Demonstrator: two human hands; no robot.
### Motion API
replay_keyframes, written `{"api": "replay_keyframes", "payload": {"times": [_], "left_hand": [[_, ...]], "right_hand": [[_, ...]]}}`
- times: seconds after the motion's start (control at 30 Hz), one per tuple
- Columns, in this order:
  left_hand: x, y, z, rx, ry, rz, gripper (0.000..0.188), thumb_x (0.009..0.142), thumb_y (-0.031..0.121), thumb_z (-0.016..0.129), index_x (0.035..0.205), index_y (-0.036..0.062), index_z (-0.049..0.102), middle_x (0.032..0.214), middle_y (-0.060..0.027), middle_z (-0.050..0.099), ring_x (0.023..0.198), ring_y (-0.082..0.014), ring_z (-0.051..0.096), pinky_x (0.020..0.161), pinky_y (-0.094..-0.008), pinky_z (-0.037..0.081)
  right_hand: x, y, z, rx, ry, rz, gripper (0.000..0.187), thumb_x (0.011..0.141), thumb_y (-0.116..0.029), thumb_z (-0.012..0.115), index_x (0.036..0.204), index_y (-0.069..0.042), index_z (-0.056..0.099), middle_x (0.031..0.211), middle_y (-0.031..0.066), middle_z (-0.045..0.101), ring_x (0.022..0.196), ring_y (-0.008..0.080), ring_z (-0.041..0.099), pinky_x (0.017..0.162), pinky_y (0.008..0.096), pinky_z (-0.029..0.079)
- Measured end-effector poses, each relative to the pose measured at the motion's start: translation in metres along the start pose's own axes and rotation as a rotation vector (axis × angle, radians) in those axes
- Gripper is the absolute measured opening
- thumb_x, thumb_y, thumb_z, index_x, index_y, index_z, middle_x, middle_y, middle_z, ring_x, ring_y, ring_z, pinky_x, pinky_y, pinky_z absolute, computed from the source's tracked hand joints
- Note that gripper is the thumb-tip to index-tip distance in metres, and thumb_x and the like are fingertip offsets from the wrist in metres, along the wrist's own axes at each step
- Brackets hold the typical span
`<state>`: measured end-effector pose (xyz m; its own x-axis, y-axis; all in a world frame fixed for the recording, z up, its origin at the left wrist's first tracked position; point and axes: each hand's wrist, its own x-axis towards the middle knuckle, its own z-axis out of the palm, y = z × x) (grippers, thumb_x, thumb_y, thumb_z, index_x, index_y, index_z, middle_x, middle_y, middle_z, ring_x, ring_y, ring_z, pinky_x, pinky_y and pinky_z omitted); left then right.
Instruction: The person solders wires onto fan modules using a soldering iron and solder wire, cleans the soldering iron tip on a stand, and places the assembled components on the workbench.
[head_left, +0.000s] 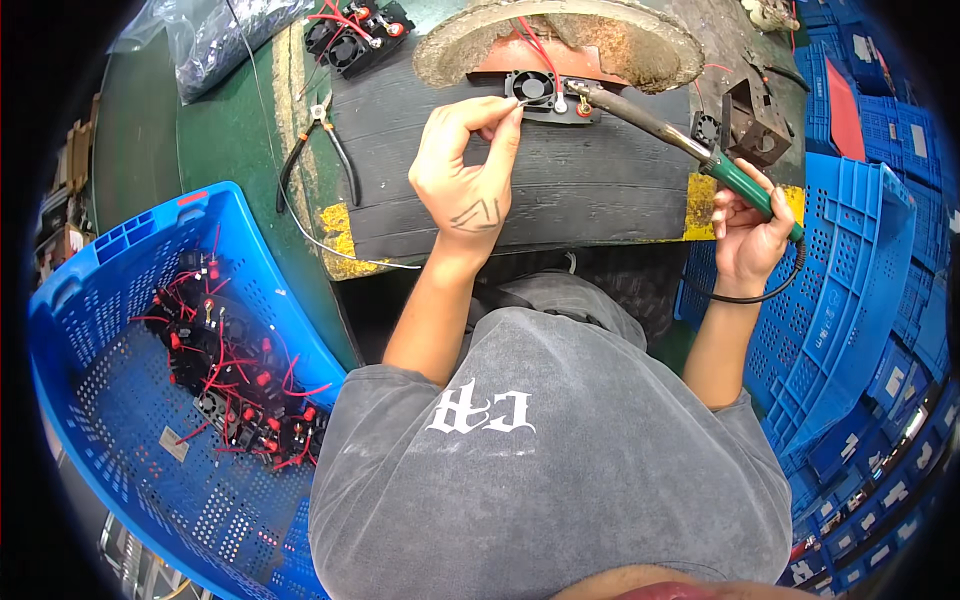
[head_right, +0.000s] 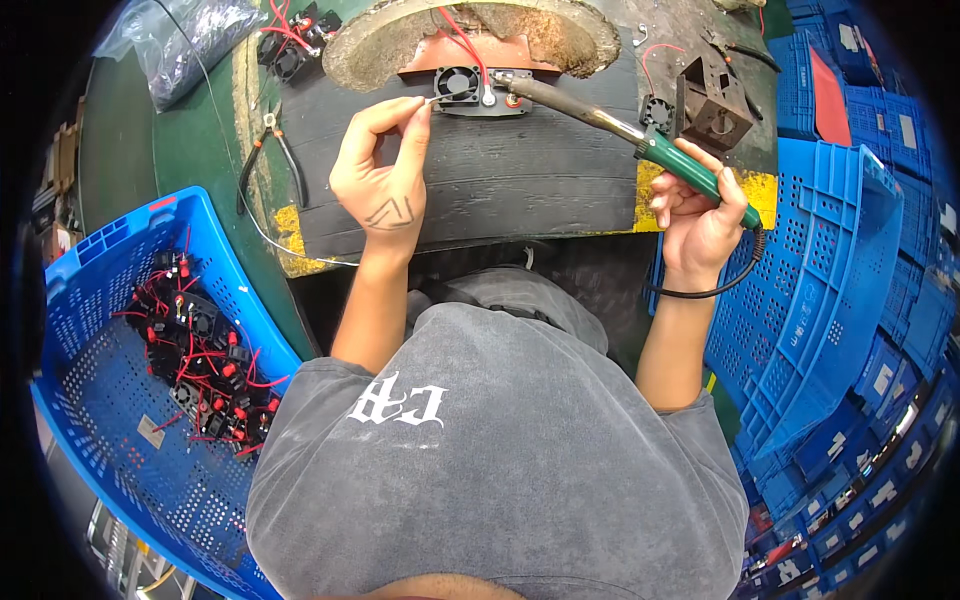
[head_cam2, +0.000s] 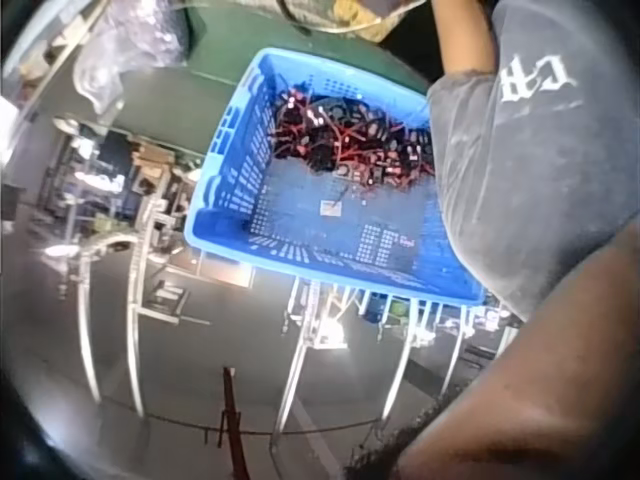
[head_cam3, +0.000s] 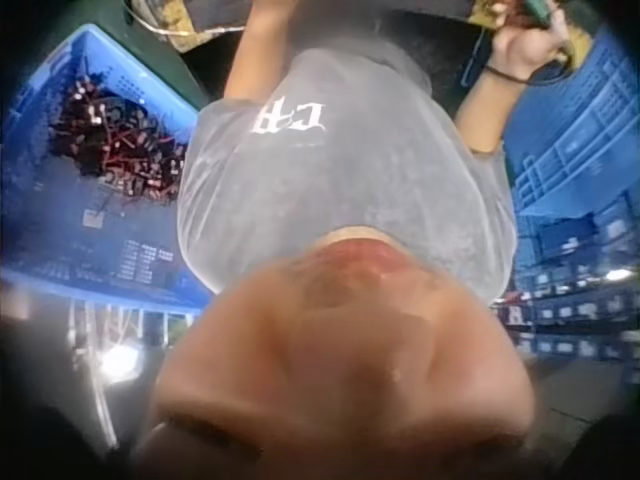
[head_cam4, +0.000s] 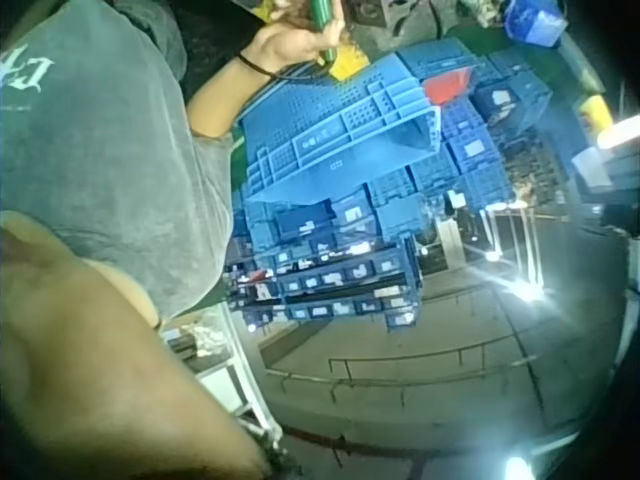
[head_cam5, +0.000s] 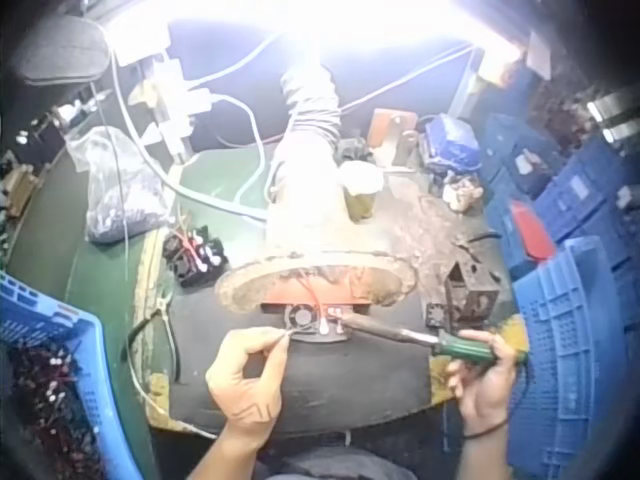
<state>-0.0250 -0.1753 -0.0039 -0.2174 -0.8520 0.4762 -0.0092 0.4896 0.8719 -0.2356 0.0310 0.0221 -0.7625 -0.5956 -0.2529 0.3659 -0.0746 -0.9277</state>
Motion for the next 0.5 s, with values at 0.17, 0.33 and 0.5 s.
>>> {"api": "replay_keyframes", "payload": {"times": [0.17, 0.33, 0.5], "left_hand": [[-0.001, 0.008, -0.007, -0.023, -0.014, -0.012, 0.013, 0.077, -0.005, 0.073, 0.089, -0.0004, 0.07, 0.084, -0.0094, 0.068, 0.069, -0.0135, 0.058, 0.066, -0.0245, 0.048], [-0.014, 0.008, -0.011, -0.04, -0.06, -0.076, 0.011, 0.079, -0.005, 0.073, 0.089, -0.0013, 0.069, 0.086, -0.0087, 0.068, 0.071, -0.0123, 0.058, 0.068, -0.0238, 0.048], [-0.043, 0.015, -0.019, -0.16, -0.123, -0.358, 0.01, 0.083, -0.005, 0.07, 0.092, -0.0026, 0.067, 0.09, -0.0058, 0.066, 0.079, -0.0096, 0.059, 0.075, -0.0226, 0.048]], "right_hand": [[-0.014, 0.007, -0.026, 0.158, 0.057, 0.073, 0.057, 0.096, -0.043, 0.042, 0.123, 0.005, 0.057, 0.077, 0.0158, 0.067, 0.054, 0.0193, 0.059, 0.041, 0.0244, 0.044], [-0.041, 0.007, -0.058, 0.402, 0.074, 0.136, 0.052, 0.095, -0.041, 0.044, 0.122, 0.001, 0.058, 0.076, 0.0131, 0.061, 0.054, 0.0172, 0.051, 0.038, 0.024, 0.039], [-0.072, 0.004, -0.092, 0.592, 0.178, 0.097, 0.051, 0.095, -0.041, 0.044, 0.12, 0.001, 0.059, 0.073, 0.0109, 0.061, 0.057, 0.0173, 0.052, 0.039, 0.0243, 0.038]]}}
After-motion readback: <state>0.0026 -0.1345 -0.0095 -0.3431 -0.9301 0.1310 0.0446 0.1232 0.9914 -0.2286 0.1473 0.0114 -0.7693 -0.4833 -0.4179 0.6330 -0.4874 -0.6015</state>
